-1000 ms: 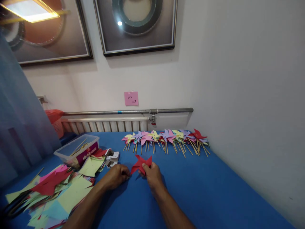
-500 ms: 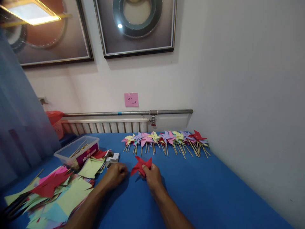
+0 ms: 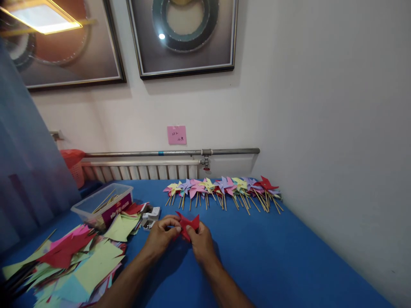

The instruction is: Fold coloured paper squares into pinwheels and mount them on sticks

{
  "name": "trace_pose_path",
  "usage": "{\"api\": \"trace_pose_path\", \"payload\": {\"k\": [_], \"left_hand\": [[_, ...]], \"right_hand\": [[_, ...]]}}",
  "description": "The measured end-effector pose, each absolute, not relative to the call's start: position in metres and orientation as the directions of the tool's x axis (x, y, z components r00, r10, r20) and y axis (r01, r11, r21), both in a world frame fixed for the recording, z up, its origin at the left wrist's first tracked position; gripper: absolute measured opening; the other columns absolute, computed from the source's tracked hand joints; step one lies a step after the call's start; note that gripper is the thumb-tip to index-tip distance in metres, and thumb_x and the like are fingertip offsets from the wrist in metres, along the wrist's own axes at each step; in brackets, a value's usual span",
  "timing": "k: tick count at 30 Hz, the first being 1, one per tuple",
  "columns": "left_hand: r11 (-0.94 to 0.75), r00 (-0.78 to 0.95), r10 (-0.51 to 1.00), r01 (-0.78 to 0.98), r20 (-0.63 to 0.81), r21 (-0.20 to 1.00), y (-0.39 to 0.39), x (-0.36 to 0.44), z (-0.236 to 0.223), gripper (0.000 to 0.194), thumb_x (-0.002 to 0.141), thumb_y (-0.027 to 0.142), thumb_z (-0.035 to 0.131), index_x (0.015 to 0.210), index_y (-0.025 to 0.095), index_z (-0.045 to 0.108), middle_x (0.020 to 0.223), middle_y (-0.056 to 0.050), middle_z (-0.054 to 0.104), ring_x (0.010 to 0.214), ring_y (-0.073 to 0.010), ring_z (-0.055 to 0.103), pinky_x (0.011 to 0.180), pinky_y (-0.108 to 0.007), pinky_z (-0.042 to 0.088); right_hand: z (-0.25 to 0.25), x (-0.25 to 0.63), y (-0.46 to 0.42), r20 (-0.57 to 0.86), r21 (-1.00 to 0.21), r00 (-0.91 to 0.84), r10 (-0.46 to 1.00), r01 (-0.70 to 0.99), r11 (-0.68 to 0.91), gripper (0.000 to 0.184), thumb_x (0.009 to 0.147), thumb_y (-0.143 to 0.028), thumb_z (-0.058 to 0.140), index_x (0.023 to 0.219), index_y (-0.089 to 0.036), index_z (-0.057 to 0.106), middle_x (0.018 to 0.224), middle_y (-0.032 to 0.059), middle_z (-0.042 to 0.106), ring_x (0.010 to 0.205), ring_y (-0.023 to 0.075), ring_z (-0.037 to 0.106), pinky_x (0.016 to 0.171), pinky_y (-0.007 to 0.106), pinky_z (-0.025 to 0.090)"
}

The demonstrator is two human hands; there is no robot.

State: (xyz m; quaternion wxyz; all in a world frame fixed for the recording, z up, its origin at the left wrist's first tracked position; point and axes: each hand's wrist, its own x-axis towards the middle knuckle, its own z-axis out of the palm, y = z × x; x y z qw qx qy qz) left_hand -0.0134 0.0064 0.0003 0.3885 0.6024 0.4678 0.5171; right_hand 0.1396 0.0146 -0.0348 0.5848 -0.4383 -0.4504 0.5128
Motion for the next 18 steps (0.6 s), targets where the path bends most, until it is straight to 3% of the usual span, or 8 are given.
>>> {"api": "trace_pose_path", "payload": {"k": [4,10,13,18], "left_hand": [[-0.324,0.029,0.945,0.22,0.326,0.92,0.003,-0.009,0.001,0.013,0.071,0.029,0.067,0.067,0.019,0.075,0.11,-0.012,0.072,0.101,-0.0257,0.067,0.075,-0.03,0.05],[-0.371,0.017,0.926,0.213,0.376,0.904,0.004,-0.005,-0.008,0.011,0.073,0.023,0.064,0.067,0.021,0.073,0.1,-0.012,0.071,0.126,-0.0311,0.06,0.101,-0.04,0.048],[-0.368,0.013,0.927,0.231,0.375,0.901,0.005,-0.005,-0.009,0.011,0.073,0.023,0.063,0.066,0.021,0.07,0.093,-0.011,0.07,0.125,-0.0312,0.059,0.103,-0.041,0.045],[-0.364,0.02,0.929,0.234,0.369,0.902,0.005,-0.004,-0.007,0.01,0.072,0.025,0.062,0.063,0.021,0.066,0.095,-0.009,0.067,0.105,-0.0269,0.063,0.095,-0.038,0.047]], "right_hand": [[-0.034,0.138,0.012,0.092,-0.977,0.05,0.994,-0.19,0.1,0.031,0.071,-0.048,0.078,0.084,-0.02,0.072,0.074,0.0033,0.077,0.065,0.0212,0.068,0.062,0.03,0.053],[-0.033,0.137,0.013,0.141,-0.979,0.066,0.988,-0.137,0.149,0.03,0.071,-0.046,0.075,0.084,-0.019,0.075,0.074,0.0045,0.077,0.068,0.0219,0.066,0.064,0.03,0.052],[-0.034,0.136,0.013,0.15,-0.978,0.061,0.987,-0.135,0.157,0.03,0.071,-0.046,0.075,0.085,-0.019,0.076,0.075,0.0044,0.077,0.067,0.0214,0.065,0.064,0.03,0.051],[-0.044,0.135,0.017,0.156,-0.977,0.041,0.987,-0.142,0.16,0.033,0.073,-0.049,0.074,0.083,-0.018,0.075,0.073,0.0038,0.074,0.066,0.0198,0.062,0.063,0.029,0.048]]}}
